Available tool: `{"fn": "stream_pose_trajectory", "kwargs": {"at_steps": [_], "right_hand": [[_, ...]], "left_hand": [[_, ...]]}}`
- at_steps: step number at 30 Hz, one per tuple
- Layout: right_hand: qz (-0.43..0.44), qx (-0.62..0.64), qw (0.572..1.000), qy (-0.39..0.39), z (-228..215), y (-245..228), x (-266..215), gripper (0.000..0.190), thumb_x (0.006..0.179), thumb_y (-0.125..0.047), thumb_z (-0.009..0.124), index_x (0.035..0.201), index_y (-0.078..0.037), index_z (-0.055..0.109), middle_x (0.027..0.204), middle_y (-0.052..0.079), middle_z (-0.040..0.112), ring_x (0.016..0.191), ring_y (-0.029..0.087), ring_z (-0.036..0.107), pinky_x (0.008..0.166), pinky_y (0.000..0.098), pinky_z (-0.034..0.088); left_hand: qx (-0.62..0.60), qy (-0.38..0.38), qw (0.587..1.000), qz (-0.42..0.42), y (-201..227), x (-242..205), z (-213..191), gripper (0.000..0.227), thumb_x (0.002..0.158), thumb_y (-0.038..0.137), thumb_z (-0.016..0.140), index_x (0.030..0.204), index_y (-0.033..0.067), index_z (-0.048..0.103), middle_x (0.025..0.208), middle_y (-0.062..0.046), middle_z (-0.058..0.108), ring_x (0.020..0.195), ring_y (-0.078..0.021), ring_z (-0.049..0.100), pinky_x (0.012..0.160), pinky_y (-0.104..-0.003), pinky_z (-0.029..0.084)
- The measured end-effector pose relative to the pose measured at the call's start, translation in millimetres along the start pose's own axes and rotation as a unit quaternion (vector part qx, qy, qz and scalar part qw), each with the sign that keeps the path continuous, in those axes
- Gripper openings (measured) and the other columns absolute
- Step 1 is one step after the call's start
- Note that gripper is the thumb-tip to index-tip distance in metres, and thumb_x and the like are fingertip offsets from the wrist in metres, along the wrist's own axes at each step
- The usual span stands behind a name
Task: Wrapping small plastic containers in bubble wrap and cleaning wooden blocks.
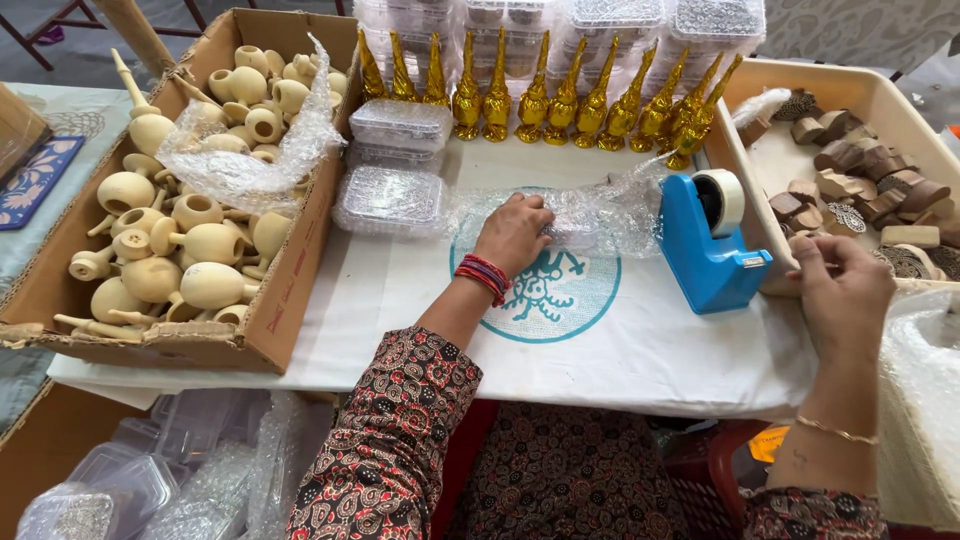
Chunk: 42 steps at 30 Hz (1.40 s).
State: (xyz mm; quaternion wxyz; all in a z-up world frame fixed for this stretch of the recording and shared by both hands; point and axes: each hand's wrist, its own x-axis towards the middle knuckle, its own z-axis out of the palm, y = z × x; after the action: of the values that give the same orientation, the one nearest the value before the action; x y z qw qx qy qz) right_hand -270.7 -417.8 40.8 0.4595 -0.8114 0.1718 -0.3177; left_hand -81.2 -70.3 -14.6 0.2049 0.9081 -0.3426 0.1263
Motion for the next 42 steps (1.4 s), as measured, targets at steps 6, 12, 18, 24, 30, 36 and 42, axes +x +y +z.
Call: {"fn": "stream_pose_trajectory", "kwargs": {"at_steps": [6,12,18,24,30,36,42], "right_hand": [[-0.045,-0.328,0.943,-0.043,11,15,43,0.029,0.107,-0.036,0.070,0.121,-0.013,0.079,0.098,0.014,0.077,0.085,0.025,0.072,0.082,0.0403,0.057],[0.064,-0.592,0.780,-0.194,28,-27,65,0.048,0.096,-0.065,0.061,0.117,-0.027,0.082,0.101,0.008,0.080,0.096,0.026,0.075,0.084,0.0434,0.057],[0.060,-0.644,0.735,-0.203,31,-3,75,0.045,0.090,-0.069,0.064,0.115,-0.037,0.083,0.107,0.002,0.081,0.100,0.023,0.076,0.094,0.0457,0.051],[0.045,-0.585,0.789,-0.182,35,20,85,0.045,0.086,-0.069,0.071,0.112,-0.035,0.084,0.113,0.004,0.077,0.108,0.028,0.069,0.094,0.0484,0.046],[0.057,-0.557,0.802,-0.207,40,24,93,0.036,0.082,-0.057,0.077,0.106,-0.031,0.086,0.111,0.003,0.080,0.114,0.025,0.067,0.101,0.0505,0.044],[0.010,-0.401,0.908,-0.119,21,3,72,0.033,0.103,-0.046,0.068,0.113,-0.017,0.080,0.098,0.012,0.076,0.090,0.029,0.072,0.083,0.0470,0.054],[0.045,-0.119,0.987,-0.100,11,-5,29,0.017,0.096,-0.015,0.078,0.105,-0.001,0.077,0.091,0.011,0.076,0.080,0.015,0.072,0.071,0.0288,0.057]], "left_hand": [[-0.006,-0.001,1.000,-0.012,-1,0,0,0.030,0.083,0.027,0.081,0.110,0.0153,0.075,0.115,0.001,0.068,0.115,-0.0210,0.060,0.101,-0.034,0.052],[-0.013,-0.010,1.000,-0.025,-1,2,0,0.033,0.082,0.028,0.081,0.113,0.0181,0.075,0.114,0.002,0.068,0.114,-0.0198,0.060,0.102,-0.033,0.052],[-0.007,-0.003,1.000,-0.008,-5,3,4,0.032,0.083,0.028,0.081,0.113,0.0174,0.076,0.114,0.002,0.068,0.114,-0.0201,0.060,0.101,-0.034,0.052],[-0.005,0.000,1.000,-0.005,-5,1,3,0.030,0.084,0.027,0.081,0.111,0.0166,0.076,0.114,0.002,0.068,0.114,-0.0204,0.060,0.100,-0.034,0.052],[-0.006,0.002,1.000,-0.005,-5,2,2,0.031,0.083,0.028,0.081,0.112,0.0173,0.076,0.114,0.002,0.068,0.113,-0.0202,0.060,0.101,-0.033,0.052],[-0.012,-0.003,1.000,-0.008,-5,2,1,0.032,0.083,0.029,0.081,0.113,0.0176,0.075,0.113,0.002,0.068,0.113,-0.0197,0.060,0.101,-0.033,0.052],[-0.006,-0.009,1.000,-0.018,-4,3,1,0.033,0.082,0.030,0.082,0.112,0.0186,0.075,0.114,0.002,0.068,0.113,-0.0187,0.061,0.102,-0.033,0.052]]}}
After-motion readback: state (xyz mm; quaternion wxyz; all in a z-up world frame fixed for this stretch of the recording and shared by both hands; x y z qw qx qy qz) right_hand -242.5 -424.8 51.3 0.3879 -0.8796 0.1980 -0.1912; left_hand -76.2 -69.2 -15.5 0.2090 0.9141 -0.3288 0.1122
